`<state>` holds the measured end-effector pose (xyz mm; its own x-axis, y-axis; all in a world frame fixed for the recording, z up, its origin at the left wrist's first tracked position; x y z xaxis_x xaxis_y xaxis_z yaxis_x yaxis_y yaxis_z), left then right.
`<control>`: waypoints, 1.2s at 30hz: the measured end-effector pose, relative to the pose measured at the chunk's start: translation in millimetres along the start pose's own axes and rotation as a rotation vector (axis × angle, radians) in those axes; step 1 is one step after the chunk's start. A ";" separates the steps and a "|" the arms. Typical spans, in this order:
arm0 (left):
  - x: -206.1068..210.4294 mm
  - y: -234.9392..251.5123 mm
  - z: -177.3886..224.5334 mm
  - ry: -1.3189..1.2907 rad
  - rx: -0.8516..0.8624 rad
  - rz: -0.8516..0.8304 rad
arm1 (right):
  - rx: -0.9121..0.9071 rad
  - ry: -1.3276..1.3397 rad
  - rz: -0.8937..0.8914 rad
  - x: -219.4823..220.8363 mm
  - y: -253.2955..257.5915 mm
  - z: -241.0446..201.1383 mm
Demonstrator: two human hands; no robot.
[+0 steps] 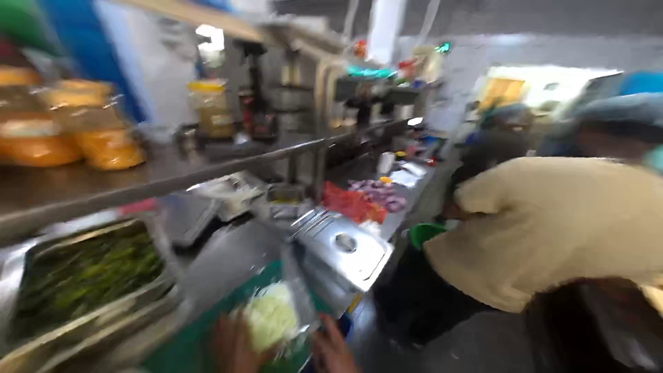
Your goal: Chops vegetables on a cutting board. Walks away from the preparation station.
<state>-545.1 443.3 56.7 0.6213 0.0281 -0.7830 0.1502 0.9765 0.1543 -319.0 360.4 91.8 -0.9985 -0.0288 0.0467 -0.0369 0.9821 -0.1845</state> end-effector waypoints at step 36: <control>-78.5 -277.5 -157.8 -0.533 -1.385 0.789 | 0.027 -1.141 -0.626 84.5 24.3 75.7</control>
<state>-757.0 203.8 -19.7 0.4259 0.7812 -0.4564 -0.8664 0.2069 -0.4544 -407.3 367.7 16.9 -0.2823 -0.6319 -0.7218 -0.4938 0.7408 -0.4554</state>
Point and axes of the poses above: each hand's wrist, its own y-axis towards the middle knuckle, its own x-axis out of the palm, z = x × y, the point moved 7 cm from there along y, towards the middle knuckle, and after that the axes turned 10 degrees about -z, right-handed, at the moved point
